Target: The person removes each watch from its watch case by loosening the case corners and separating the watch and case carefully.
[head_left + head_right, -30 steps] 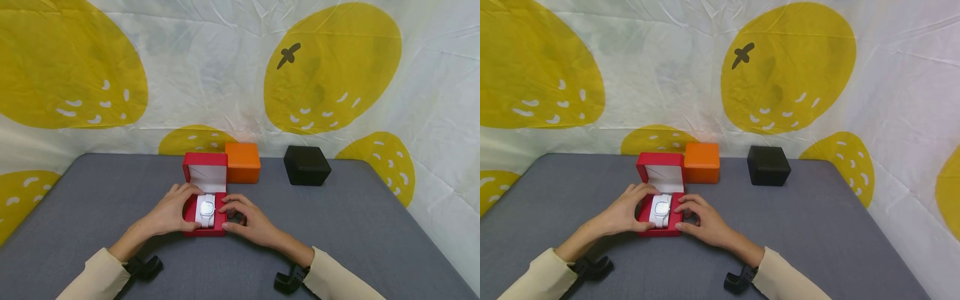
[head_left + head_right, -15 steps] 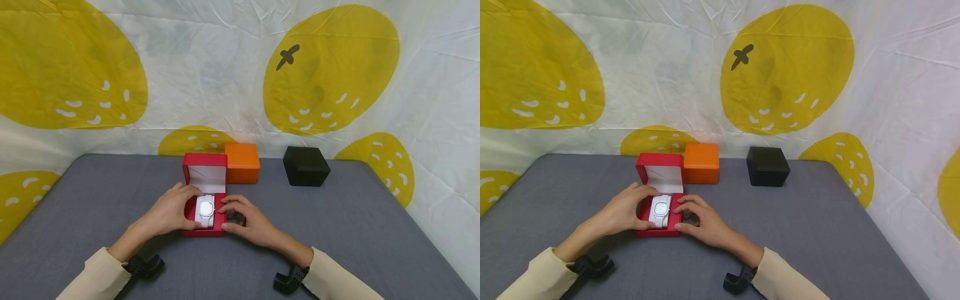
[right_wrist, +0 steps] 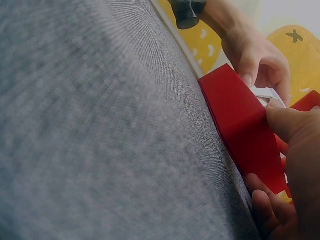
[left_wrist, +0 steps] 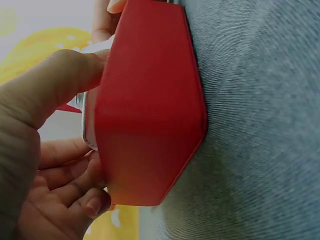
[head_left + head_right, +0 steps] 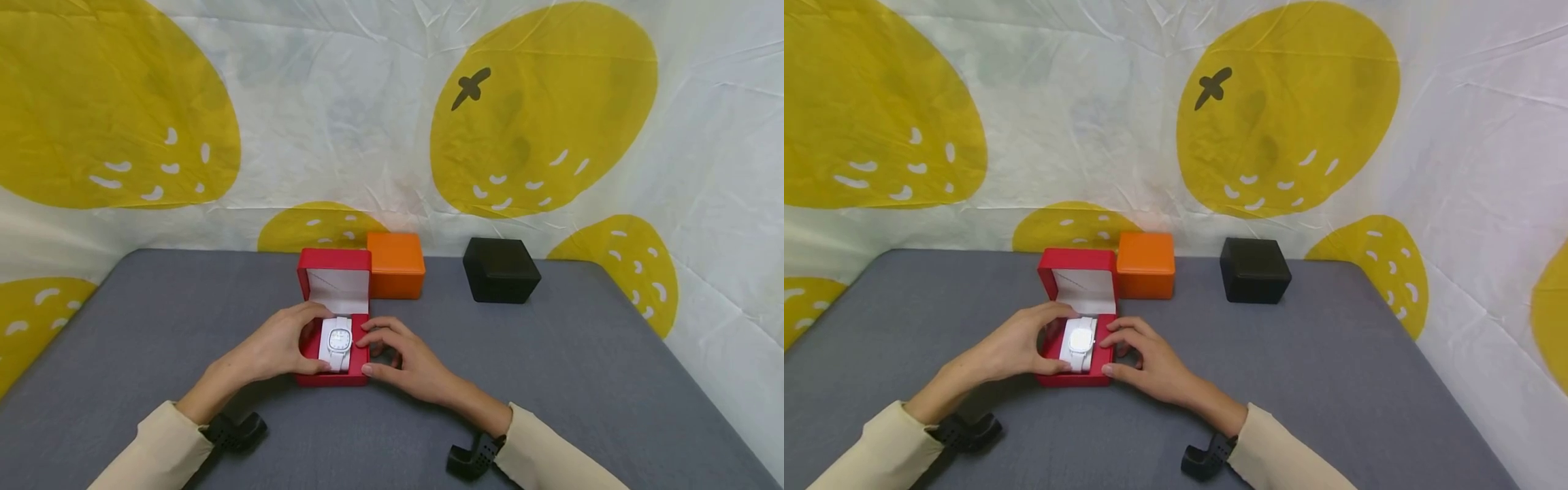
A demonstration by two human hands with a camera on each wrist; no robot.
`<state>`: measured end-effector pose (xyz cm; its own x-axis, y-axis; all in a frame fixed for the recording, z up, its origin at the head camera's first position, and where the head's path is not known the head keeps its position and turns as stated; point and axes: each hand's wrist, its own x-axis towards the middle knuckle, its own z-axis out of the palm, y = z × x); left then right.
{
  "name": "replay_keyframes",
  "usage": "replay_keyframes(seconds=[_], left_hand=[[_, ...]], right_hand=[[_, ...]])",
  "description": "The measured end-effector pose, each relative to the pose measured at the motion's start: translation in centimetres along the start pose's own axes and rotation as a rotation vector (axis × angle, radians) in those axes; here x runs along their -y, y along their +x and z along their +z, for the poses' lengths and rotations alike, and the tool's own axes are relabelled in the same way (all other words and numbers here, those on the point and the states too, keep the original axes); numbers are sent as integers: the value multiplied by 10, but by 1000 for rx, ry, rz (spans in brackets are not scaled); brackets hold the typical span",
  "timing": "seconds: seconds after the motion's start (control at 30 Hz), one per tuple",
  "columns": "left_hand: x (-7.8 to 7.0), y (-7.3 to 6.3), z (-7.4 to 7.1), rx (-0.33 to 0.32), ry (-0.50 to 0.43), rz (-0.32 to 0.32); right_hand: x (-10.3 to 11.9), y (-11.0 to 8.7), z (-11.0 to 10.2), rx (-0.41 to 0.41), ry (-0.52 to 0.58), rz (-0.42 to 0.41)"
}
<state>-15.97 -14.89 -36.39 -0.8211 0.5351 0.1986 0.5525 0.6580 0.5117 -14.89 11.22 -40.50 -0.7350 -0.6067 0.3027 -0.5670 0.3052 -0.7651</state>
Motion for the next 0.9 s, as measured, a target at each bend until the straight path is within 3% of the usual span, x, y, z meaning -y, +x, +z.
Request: replay_keyframes(seconds=[0.33,0.9], left_hand=[[-1,1,-8,-9,-111,-8],[-8,-3,-23,-3,-165,-48]], right_hand=[[3,0,-1,9,-5,28],[4,1,-2,16,4,52]])
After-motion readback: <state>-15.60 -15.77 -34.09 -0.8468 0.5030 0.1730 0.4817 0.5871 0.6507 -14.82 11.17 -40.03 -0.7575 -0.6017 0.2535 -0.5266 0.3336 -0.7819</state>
